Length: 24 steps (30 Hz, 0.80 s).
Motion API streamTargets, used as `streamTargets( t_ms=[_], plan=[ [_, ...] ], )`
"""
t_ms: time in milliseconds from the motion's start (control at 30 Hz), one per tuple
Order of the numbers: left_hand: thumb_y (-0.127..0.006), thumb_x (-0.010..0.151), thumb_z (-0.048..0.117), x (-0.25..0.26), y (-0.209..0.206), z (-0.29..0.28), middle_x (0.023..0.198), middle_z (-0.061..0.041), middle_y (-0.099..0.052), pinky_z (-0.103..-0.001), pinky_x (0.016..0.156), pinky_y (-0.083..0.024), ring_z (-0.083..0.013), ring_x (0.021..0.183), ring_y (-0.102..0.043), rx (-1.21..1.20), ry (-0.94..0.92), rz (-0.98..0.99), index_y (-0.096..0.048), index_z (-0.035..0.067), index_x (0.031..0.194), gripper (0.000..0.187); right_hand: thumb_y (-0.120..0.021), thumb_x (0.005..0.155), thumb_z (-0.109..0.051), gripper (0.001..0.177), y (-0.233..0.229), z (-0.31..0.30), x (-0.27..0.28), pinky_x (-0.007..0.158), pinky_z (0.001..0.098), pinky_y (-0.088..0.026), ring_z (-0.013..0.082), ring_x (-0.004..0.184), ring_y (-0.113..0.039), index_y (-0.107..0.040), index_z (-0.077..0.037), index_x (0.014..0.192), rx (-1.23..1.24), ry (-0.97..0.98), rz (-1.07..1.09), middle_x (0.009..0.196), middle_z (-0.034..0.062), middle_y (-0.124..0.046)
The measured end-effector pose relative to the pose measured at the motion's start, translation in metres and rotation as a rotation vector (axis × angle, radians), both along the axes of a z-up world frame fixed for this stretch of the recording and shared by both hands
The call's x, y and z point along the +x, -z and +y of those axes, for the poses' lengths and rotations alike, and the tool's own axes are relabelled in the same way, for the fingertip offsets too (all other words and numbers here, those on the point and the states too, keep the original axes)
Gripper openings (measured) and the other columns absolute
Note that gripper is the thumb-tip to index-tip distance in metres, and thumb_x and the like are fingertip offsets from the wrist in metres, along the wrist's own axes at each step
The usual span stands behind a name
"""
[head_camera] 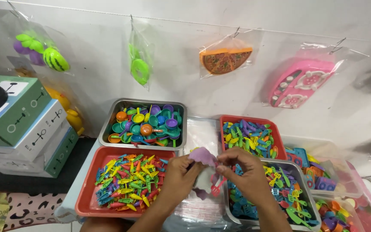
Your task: Packing small plastic toy components into individual plastic bags.
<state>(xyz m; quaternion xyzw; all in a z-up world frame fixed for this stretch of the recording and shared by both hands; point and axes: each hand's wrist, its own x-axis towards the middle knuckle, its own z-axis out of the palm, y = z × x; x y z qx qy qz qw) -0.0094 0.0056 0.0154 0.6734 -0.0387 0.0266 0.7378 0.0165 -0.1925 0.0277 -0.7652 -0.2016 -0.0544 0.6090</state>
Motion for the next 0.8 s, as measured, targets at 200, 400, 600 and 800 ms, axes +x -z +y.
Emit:
streamTargets(
  t_ms=[200,400,600,800],
  plan=[
    [-0.068,0.089,0.003,-0.015,0.043,-0.011,0.063,-0.001,-0.069,-0.023,0.043,-0.039,-0.006,0.049,-0.051,0.013,0.011,0.004,-0.084,0.001,0.096,0.018,-0.08,0.075,0.004,0.021,0.001,-0.002,-0.021,0.068,0.0263,-0.052,0.0141,0.073,-0.062,-0.078,0.001,0.096,0.07,0.025,0.043,0.088,0.0071,-0.074],
    [-0.069,0.088,0.002,-0.011,0.05,-0.012,0.066,-0.002,-0.072,-0.023,0.045,-0.041,-0.0064,0.051,-0.054,0.023,0.02,0.003,-0.084,0.001,0.098,0.018,-0.08,0.076,0.005,0.022,0.018,-0.004,-0.009,0.066,0.0257,-0.052,0.0141,0.07,-0.063,-0.078,0.001,0.098,0.148,0.049,0.088,0.085,0.0086,-0.074],
    [-0.07,0.086,0.0,-0.004,0.037,-0.011,0.069,-0.003,-0.074,-0.022,0.047,-0.044,-0.0068,0.052,-0.057,0.028,0.045,0.018,-0.084,0.001,0.101,0.02,-0.08,0.077,0.006,0.022,0.038,-0.012,0.007,0.064,0.0252,-0.052,0.014,0.068,-0.064,-0.079,0.002,0.099,0.222,0.09,0.148,0.082,0.01,-0.075],
    [-0.071,0.085,-0.001,0.006,0.024,-0.007,0.073,-0.004,-0.077,-0.022,0.048,-0.046,-0.0072,0.054,-0.06,0.039,0.061,0.054,-0.083,0.001,0.103,0.023,-0.08,0.079,0.008,0.023,0.052,-0.015,0.02,0.061,0.0247,-0.053,0.014,0.065,-0.065,-0.08,0.002,0.101,0.302,0.124,0.229,0.079,0.0115,-0.076]
  ],
)
